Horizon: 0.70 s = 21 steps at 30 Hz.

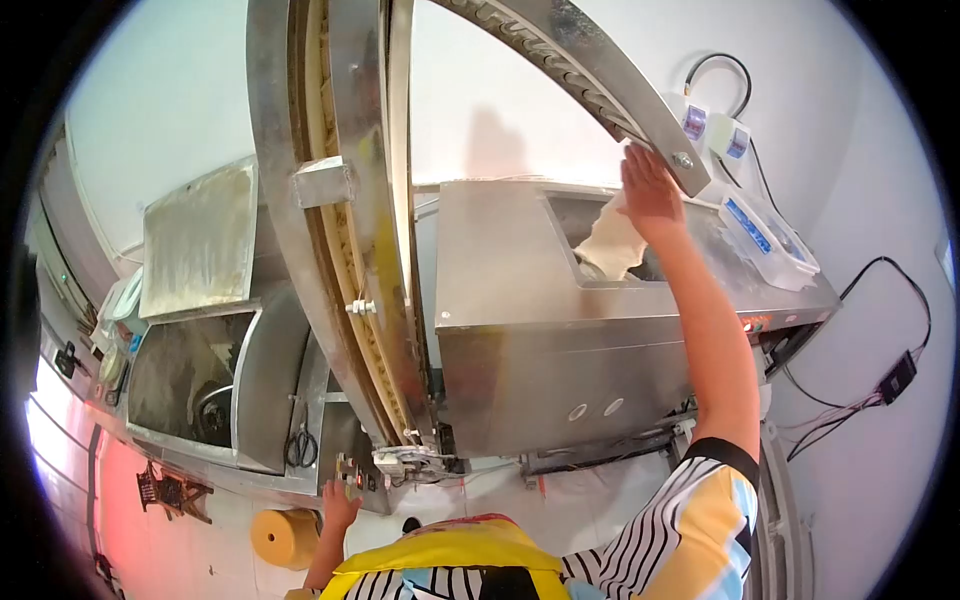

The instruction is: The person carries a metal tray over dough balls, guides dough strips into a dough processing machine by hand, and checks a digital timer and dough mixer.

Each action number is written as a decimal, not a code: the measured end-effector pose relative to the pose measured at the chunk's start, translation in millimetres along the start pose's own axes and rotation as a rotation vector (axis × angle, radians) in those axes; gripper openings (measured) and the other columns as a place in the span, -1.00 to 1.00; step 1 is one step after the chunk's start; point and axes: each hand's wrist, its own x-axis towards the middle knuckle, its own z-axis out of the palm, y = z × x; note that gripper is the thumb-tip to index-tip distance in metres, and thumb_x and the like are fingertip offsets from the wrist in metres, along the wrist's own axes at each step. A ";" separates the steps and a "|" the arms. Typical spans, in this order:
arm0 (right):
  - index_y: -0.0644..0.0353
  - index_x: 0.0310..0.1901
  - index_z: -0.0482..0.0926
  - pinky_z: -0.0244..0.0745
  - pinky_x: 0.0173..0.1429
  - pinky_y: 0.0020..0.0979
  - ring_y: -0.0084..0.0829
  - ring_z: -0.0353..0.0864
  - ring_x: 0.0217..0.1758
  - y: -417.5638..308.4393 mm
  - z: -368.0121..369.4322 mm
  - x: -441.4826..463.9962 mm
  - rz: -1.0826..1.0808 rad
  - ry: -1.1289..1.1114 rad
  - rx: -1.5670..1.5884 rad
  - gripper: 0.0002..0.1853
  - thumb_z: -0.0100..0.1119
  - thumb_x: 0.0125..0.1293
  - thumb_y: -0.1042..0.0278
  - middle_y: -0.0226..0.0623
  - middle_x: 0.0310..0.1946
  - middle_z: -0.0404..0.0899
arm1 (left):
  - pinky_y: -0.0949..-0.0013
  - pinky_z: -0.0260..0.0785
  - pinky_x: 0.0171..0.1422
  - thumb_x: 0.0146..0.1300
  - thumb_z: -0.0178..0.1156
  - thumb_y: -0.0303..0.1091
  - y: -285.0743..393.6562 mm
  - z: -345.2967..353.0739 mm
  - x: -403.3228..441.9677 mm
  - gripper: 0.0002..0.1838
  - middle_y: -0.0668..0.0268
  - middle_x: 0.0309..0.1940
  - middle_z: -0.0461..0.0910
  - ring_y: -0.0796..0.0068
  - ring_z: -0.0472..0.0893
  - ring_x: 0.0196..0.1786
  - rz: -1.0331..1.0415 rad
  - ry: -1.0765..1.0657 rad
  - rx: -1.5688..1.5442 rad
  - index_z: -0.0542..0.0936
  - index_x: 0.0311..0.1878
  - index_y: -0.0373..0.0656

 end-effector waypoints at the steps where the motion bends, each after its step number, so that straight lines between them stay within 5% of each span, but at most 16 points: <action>1: 0.23 0.21 0.36 -0.22 0.53 -0.24 -0.33 -0.02 0.49 2.7 9.9 -7.6 -0.004 -0.017 -0.023 -0.19 0.20 0.01 -0.19 -0.21 0.36 0.18 | 0.02 -0.09 0.47 -0.03 0.37 -0.08 0.2 -0.2 -0.3 -0.11 -0.31 0.26 0.15 -0.20 0.11 0.36 -0.006 0.003 -0.010 0.20 0.25 -0.41; 6: 0.27 0.30 0.21 -0.36 0.54 -0.26 -0.27 -0.15 0.52 6.4 59.6 -35.7 0.002 -0.065 0.099 -0.12 0.19 0.03 -0.14 -0.18 0.44 -0.02 | 0.00 -0.03 0.45 -0.03 0.36 -0.04 -12.2 9.3 -16.6 -0.10 -0.28 0.26 0.16 -0.20 0.14 0.35 -0.136 -0.046 -0.024 0.21 0.26 -0.40; 10: 0.27 0.39 0.03 -0.52 0.56 -0.24 -0.25 -0.35 0.55 -13.1 24.2 -26.8 0.141 -0.437 0.179 -0.11 0.13 0.13 -0.03 -0.17 0.48 -0.23 | 0.05 0.09 0.39 0.04 0.26 0.14 -35.2 18.2 -50.3 -0.09 -0.26 0.24 0.21 -0.18 0.20 0.31 -0.295 -0.142 0.061 0.22 0.27 -0.38; 11: 0.25 0.36 0.12 -0.49 0.56 -0.24 -0.28 -0.28 0.55 -29.1 -41.2 -15.8 0.135 -0.479 0.168 -0.19 0.10 0.15 -0.01 -0.17 0.47 -0.16 | 0.04 0.14 0.36 0.04 0.26 0.14 -43.0 21.9 -58.7 -0.11 -0.26 0.21 0.24 -0.17 0.25 0.28 -0.369 -0.144 0.046 0.24 0.24 -0.40; 13: 0.26 0.30 0.24 -0.29 0.56 -0.25 -0.22 -0.08 0.50 -37.3 13.7 -32.3 0.076 -0.151 0.355 -0.31 0.22 0.12 0.27 -0.12 0.39 0.08 | 0.03 0.27 0.24 0.05 0.26 0.13 -58.2 21.0 -70.4 -0.23 -0.23 0.10 0.36 -0.15 0.36 0.18 -0.511 -0.226 -0.010 0.34 0.09 -0.40; 15: 0.26 0.27 0.27 -0.10 0.50 -0.19 -0.14 0.05 0.45 -61.5 13.7 -45.9 -0.011 -0.057 0.496 -0.34 0.24 0.10 0.37 -0.09 0.34 0.16 | 0.04 0.34 0.15 0.05 0.26 0.13 -64.1 19.4 -88.9 -0.27 -0.21 0.02 0.44 -0.12 0.44 0.10 -0.625 -0.212 -0.054 0.40 0.02 -0.39; 21: 0.32 0.18 0.38 0.22 0.28 -0.23 -0.04 0.38 0.21 -118.4 22.0 -68.0 0.152 -0.369 1.183 -0.55 0.01 0.33 0.24 0.00 0.11 0.45 | 0.11 0.42 0.04 0.04 0.26 0.13 -78.6 37.9 -100.7 -0.32 -0.12 -0.17 0.57 -0.04 0.56 -0.07 -0.671 -0.231 -0.145 0.48 -0.07 -0.38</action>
